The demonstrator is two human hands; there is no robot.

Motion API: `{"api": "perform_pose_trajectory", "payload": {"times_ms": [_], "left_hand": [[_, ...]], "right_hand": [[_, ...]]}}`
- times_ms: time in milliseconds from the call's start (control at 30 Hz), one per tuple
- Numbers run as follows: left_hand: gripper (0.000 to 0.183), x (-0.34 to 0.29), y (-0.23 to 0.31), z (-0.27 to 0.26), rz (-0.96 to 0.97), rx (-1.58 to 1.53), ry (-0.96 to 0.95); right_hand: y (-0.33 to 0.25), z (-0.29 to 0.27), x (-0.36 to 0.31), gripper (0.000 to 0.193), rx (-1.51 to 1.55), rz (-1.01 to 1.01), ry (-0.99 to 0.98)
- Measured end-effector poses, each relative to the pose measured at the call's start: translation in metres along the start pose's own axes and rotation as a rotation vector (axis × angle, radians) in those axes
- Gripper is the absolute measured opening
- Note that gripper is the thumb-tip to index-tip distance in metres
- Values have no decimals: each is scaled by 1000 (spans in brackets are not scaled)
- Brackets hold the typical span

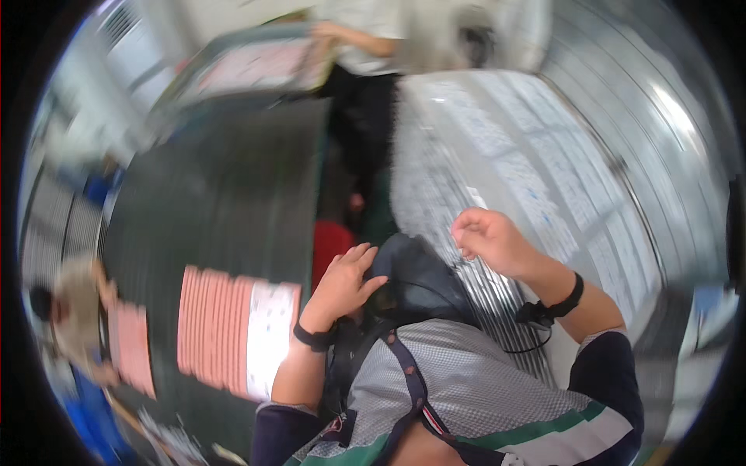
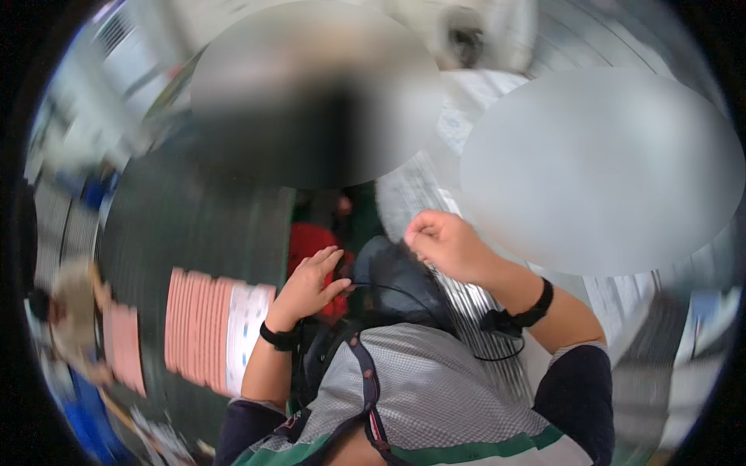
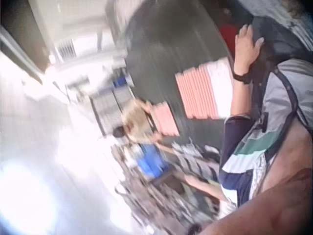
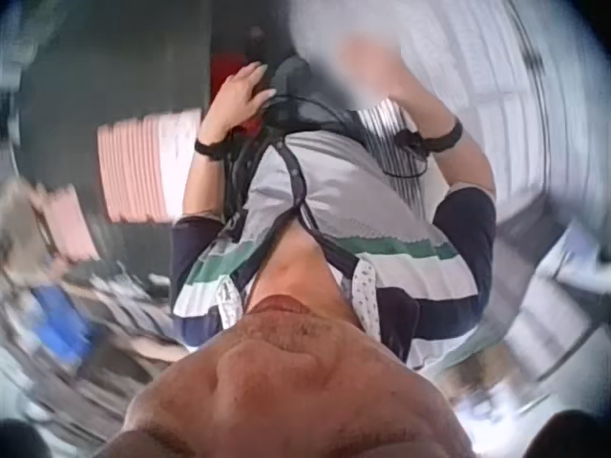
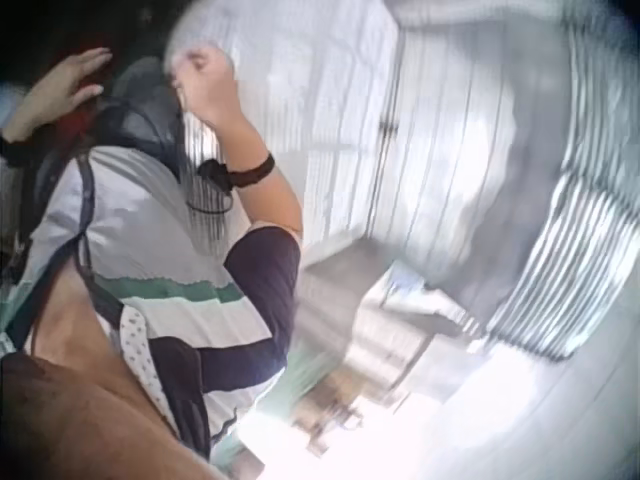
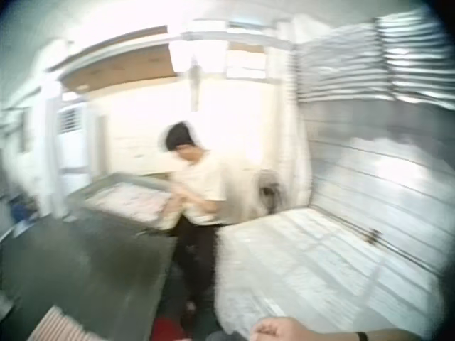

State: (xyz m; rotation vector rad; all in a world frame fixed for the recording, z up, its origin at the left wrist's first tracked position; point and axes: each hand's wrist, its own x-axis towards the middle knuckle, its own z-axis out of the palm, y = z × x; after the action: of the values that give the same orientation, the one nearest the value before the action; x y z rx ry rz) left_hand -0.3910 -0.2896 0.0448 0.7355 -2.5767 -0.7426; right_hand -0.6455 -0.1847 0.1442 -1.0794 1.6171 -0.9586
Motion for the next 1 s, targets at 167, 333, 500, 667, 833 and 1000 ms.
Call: {"api": "perform_pose_trajectory", "payload": {"times_ms": [167,333,500,667,833,1000], "left_hand": [[46,-146,-9,-20,-503,-47,491],[33,-306,27,24,-1181,62,1081],[25,-365,89,84,-1350,104,1318],[23,-362,102,93,-1333,160,1350],[23,-349,90,69,-1319,98,1262],[24,-301,65,26,-1138,-98,1048]], "right_hand": [[-14,162,70,19,-196,-248,-617],[29,334,69,26,-522,-661,-973],[46,435,11,30,-757,-1051,-1089],[34,456,2,21,-1030,-1081,-1102],[-12,429,54,20,-843,-862,-1158],[-119,345,142,17,-717,-675,-1077]]}}
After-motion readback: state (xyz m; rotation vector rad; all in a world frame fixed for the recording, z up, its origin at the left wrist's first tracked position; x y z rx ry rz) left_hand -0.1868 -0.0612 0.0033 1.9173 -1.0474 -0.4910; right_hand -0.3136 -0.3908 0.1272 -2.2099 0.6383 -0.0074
